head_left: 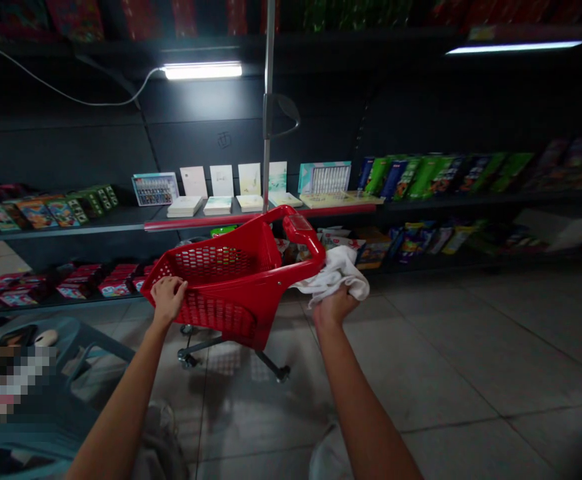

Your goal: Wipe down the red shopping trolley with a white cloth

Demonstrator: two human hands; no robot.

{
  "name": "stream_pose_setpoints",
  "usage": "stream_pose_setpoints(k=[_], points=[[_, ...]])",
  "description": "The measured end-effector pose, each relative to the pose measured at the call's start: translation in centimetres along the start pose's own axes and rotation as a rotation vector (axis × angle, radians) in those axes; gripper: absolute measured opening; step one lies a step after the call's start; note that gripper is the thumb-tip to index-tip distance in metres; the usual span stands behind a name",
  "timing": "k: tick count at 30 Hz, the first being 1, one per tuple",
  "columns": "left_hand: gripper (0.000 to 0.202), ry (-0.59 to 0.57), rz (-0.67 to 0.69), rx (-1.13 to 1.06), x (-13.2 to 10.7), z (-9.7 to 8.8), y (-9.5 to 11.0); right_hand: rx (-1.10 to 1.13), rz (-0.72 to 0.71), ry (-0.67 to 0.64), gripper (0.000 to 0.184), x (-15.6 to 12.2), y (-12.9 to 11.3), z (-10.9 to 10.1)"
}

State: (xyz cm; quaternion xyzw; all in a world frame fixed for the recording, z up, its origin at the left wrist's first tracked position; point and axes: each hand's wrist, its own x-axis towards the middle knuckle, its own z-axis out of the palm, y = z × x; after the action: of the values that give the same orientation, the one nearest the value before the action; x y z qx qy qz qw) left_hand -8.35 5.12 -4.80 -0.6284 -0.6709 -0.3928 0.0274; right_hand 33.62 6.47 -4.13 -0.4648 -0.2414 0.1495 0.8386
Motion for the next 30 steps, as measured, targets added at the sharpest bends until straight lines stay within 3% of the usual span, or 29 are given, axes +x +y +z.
stream_pose_setpoints(k=[4,6,8,12,15,18,21,26,30], points=[[0.023,0.162,0.166,-0.009,-0.5,-0.6,2.5,-0.011,0.067,0.069,0.042,0.5,-0.3,0.2],[0.027,0.148,0.312,-0.08,-1.2,-1.0,5.0,-0.093,0.012,0.025,0.047,0.1,-2.0,0.2],[0.031,0.1,0.411,-0.154,-2.3,-1.2,7.8,-0.17,-0.156,-0.12,0.05,-1.0,-4.4,0.2],[0.047,-0.07,0.528,-0.181,-4.6,-0.7,12.4,-0.251,-0.61,-0.579,0.044,-4.2,-8.3,-0.1],[0.069,-0.086,0.524,-0.114,-6.0,0.4,14.3,-0.332,-0.777,-0.722,0.042,-5.8,-9.7,-0.1],[0.092,0.0,0.414,-0.061,-6.7,1.4,15.1,-0.392,-0.805,-0.779,0.041,-6.2,-10.4,0.2],[0.101,0.057,0.274,-0.037,-7.2,1.9,15.5,-0.43,-0.797,-0.848,0.039,-6.4,-11.1,0.6],[0.086,0.093,0.219,-0.04,-7.3,1.7,14.9,-0.366,-0.837,-0.925,0.034,-8.4,-12.0,0.8],[0.058,0.083,0.207,-0.097,-7.1,1.8,13.4,-0.325,-0.977,-1.209,0.025,-11.3,-12.0,0.9]])
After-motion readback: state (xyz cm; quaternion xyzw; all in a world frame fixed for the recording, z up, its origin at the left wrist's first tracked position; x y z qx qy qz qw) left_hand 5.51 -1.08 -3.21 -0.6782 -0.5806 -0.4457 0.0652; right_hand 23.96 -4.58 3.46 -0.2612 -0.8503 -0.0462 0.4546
